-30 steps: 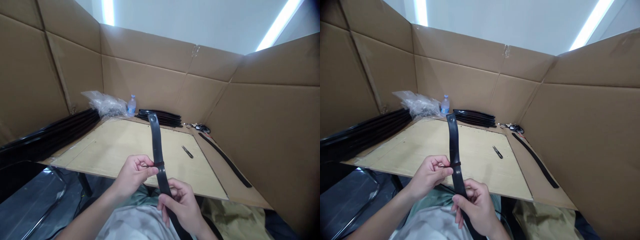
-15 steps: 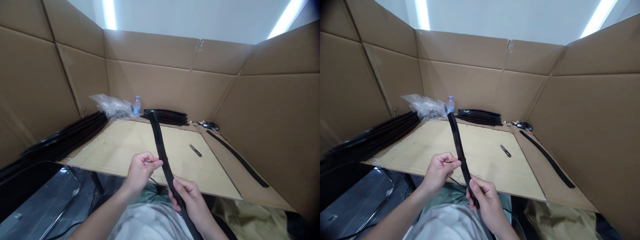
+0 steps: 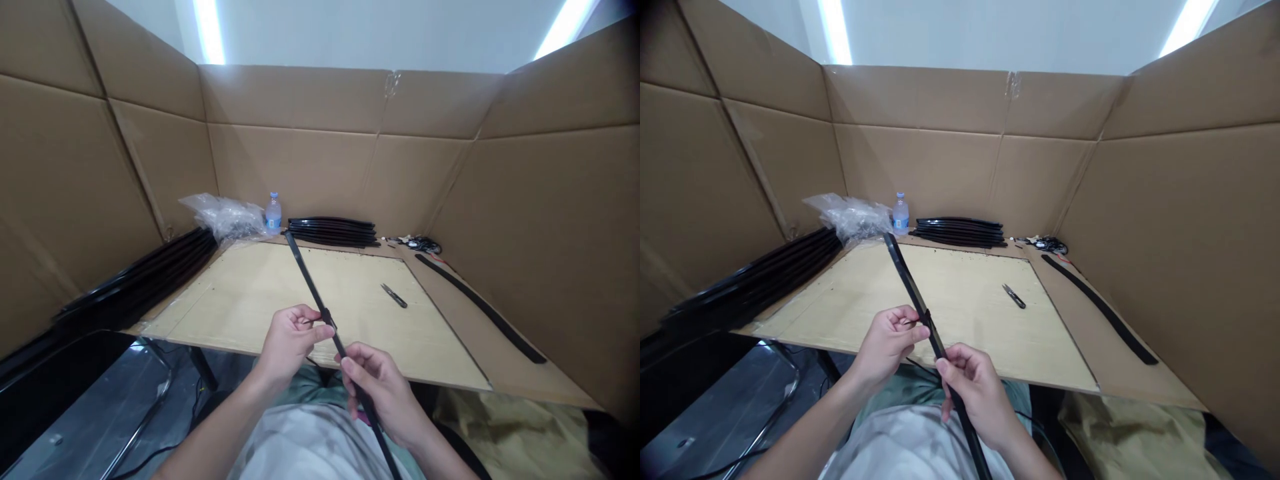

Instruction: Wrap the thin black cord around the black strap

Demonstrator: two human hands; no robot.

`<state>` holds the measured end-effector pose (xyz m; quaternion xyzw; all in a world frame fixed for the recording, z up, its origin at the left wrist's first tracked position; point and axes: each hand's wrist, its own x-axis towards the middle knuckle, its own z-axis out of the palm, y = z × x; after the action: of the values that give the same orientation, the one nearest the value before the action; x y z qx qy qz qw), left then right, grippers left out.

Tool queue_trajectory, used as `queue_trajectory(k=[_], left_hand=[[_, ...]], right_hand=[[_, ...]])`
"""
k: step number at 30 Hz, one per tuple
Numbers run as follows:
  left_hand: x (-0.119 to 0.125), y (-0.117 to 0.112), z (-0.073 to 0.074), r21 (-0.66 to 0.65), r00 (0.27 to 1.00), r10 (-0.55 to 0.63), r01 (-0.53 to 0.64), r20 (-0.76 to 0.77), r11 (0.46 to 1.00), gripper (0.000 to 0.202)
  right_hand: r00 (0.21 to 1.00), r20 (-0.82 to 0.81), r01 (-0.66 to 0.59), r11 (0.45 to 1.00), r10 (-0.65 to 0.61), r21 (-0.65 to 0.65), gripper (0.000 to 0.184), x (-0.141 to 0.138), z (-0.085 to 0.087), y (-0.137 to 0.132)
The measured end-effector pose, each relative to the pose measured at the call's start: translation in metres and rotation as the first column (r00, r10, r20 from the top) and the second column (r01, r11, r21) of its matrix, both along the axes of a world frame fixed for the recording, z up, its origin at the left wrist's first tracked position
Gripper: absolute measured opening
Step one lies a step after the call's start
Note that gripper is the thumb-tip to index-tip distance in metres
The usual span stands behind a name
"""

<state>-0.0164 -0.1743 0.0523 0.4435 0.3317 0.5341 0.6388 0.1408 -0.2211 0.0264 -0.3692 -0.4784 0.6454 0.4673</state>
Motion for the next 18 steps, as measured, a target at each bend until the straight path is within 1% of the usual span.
queue_trajectory(k=[3, 8, 13, 15, 18], left_hand=[[0.000, -0.002, -0.002, 0.006, 1.000, -0.026, 0.026, -0.003, 1.000, 0.033], [0.001, -0.007, 0.000, -0.003, 0.999, -0.017, 0.017, -0.051, 1.000, 0.031], [0.002, -0.010, 0.004, 0.002, 0.999, -0.023, 0.023, -0.039, 1.000, 0.032], [0.002, -0.012, 0.004, 0.018, 0.999, -0.010, 0.011, -0.047, 1.000, 0.032], [0.001, -0.013, 0.004, 0.050, 0.997, 0.026, -0.023, -0.068, 0.998, 0.032]], right_hand=[[0.997, -0.075, -0.013, 1.000, 0.012, -0.015, 0.027, 0.003, 0.000, 0.001], [0.995, -0.098, -0.028, 0.999, 0.024, -0.038, 0.037, 0.003, 0.000, -0.001], [0.994, -0.107, 0.022, 0.999, -0.019, 0.027, 0.039, -0.001, 0.003, -0.005], [0.993, -0.119, 0.020, 0.999, -0.014, 0.046, 0.037, -0.001, 0.006, -0.007], [0.986, -0.164, 0.028, 1.000, -0.026, 0.013, 0.030, 0.000, 0.010, -0.009]])
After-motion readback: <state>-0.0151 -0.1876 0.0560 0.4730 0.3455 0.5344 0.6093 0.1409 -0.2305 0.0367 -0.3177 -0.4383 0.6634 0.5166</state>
